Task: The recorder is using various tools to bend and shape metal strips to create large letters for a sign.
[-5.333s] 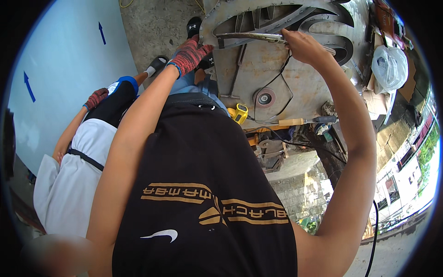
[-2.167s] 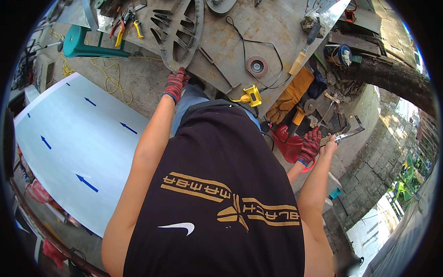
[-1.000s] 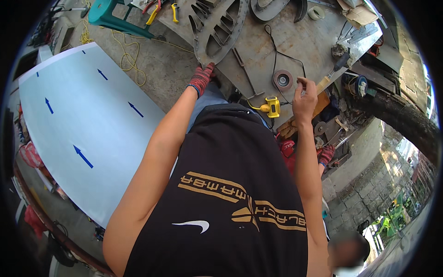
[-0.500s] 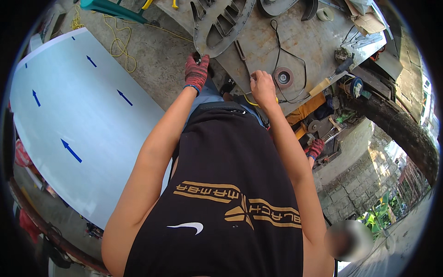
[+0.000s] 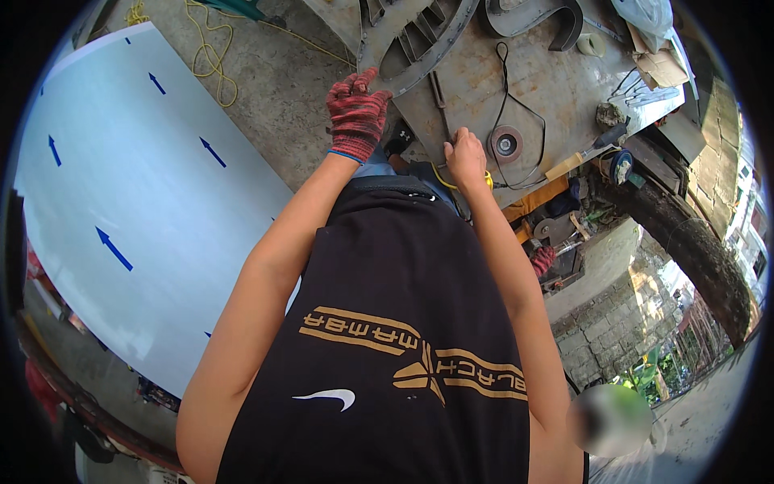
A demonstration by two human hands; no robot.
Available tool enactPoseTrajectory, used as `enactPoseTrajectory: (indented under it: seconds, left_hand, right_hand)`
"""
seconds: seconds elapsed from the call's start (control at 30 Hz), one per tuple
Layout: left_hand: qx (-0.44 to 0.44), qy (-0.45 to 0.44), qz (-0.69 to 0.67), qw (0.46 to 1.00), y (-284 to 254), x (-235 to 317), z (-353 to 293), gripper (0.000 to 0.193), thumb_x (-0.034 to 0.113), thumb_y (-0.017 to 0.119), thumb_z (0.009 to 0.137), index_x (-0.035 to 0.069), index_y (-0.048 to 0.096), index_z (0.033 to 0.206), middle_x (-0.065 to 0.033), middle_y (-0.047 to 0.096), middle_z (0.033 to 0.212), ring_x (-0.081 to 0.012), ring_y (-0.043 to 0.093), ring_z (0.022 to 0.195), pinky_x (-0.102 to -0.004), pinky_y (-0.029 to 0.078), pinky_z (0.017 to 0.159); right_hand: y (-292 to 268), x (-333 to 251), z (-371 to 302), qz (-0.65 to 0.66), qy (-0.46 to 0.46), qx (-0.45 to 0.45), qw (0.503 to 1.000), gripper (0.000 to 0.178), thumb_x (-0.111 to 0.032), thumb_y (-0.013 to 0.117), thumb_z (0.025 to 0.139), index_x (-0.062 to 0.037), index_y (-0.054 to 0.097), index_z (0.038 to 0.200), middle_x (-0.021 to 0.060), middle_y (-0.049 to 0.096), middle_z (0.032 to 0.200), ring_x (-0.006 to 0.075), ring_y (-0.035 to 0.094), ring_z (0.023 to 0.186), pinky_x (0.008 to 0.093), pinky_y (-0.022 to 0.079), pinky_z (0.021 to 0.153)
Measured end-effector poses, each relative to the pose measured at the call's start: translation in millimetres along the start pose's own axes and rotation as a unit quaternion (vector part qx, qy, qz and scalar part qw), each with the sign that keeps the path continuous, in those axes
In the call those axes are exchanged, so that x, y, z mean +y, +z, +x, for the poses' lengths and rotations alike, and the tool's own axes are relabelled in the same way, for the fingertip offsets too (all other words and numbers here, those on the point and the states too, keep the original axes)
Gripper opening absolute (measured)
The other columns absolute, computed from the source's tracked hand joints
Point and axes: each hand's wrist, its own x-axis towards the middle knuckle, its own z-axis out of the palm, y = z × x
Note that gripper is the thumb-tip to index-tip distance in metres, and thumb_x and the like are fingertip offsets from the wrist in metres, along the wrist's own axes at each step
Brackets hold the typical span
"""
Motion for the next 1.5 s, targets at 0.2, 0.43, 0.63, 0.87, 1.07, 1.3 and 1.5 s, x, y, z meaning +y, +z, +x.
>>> enactPoseTrajectory:
  seconds: [0.2, 0.43, 0.63, 0.87, 1.07, 1.3, 1.5]
  left_hand:
    - [-0.021, -0.006, -0.015, 1.0, -14.0, -8.9, -4.0, 0.035, 0.018, 0.073, 0.075, 0.015, 0.067, 0.109, -0.0113, 0.056, 0.13, -0.0317, 0.052, 0.117, -0.0451, 0.04, 0.099]
    - [0.06, -0.098, -0.026, 0.993, -32.3, -41.2, -33.5, 0.034, 0.015, 0.068, 0.078, 0.011, 0.063, 0.111, -0.0124, 0.058, 0.122, -0.032, 0.054, 0.116, -0.0459, 0.041, 0.101]
    - [-0.049, 0.093, -0.146, 0.984, -63.5, 18.5, -36.8, 0.046, 0.016, 0.073, 0.074, 0.011, 0.059, 0.118, -0.0121, 0.059, 0.122, -0.0324, 0.055, 0.115, -0.0457, 0.043, 0.1]
    - [-0.168, 0.204, -0.152, 0.952, -49.7, 54.7, -36.4, 0.038, 0.021, 0.072, 0.076, 0.013, 0.063, 0.112, -0.011, 0.063, 0.112, -0.0315, 0.059, 0.107, -0.0456, 0.046, 0.091]
    - [-0.304, 0.147, -0.153, 0.929, -44.9, 35.8, -47.8, 0.023, 0.016, 0.069, 0.078, 0.016, 0.067, 0.101, -0.0082, 0.065, 0.099, -0.0307, 0.062, 0.097, -0.0452, 0.049, 0.082]
    - [-0.282, 0.172, -0.311, 0.891, -35.8, 19.4, -42.7, 0.022, 0.013, 0.073, 0.074, 0.015, 0.071, 0.096, -0.0052, 0.07, 0.092, -0.0273, 0.064, 0.088, -0.0422, 0.05, 0.078]
    - [-0.157, 0.219, -0.262, 0.927, -37.0, 10.6, -30.9, 0.024, 0.013, 0.074, 0.072, 0.015, 0.071, 0.095, -0.0055, 0.069, 0.084, -0.0278, 0.065, 0.083, -0.0414, 0.049, 0.072]
  right_hand:
    - [-5.7, 2.4, -2.7, 0.038, 0.047, -0.008, 0.998, 0.028, -0.018, 0.068, 0.082, 0.0016, 0.054, 0.096, 0.0225, 0.065, 0.092, 0.0414, 0.063, 0.09, 0.0476, 0.049, 0.08]
    - [-65.3, -3.0, -30.5, 0.133, 0.062, -0.022, 0.989, 0.027, -0.018, 0.063, 0.085, 0.0034, 0.053, 0.098, 0.0206, 0.065, 0.084, 0.0335, 0.066, 0.079, 0.0388, 0.051, 0.075]
    - [-137.2, -19.0, -70.6, 0.342, 0.091, -0.178, 0.918, 0.025, -0.013, 0.06, 0.09, 0.0044, 0.055, 0.107, 0.0033, 0.058, 0.077, 0.0114, 0.054, 0.066, 0.0265, 0.044, 0.061]
    - [-166.8, -56.2, -98.7, 0.418, 0.119, -0.327, 0.839, 0.049, -0.042, 0.051, 0.101, 0.0018, 0.06, 0.121, -0.0014, 0.059, 0.082, 0.0055, 0.05, 0.065, 0.0185, 0.038, 0.058]
    - [-172.9, -57.1, -100.2, 0.486, -0.013, -0.26, 0.834, 0.052, -0.043, 0.052, 0.101, -0.0016, 0.058, 0.132, 0.0032, 0.067, 0.094, 0.0058, 0.051, 0.068, 0.0212, 0.041, 0.062]
    - [-198.9, -101.0, -72.9, 0.104, -0.056, -0.203, 0.972, 0.03, -0.023, 0.06, 0.097, 0.0008, 0.067, 0.115, 0.0091, 0.067, 0.087, 0.0124, 0.06, 0.079, 0.0298, 0.049, 0.076]
    - [-205.3, -119.4, -64.2, 0.008, -0.092, -0.215, 0.972, 0.034, -0.022, 0.065, 0.093, 0.0001, 0.064, 0.118, 0.0125, 0.066, 0.096, 0.0234, 0.064, 0.09, 0.0344, 0.049, 0.083]
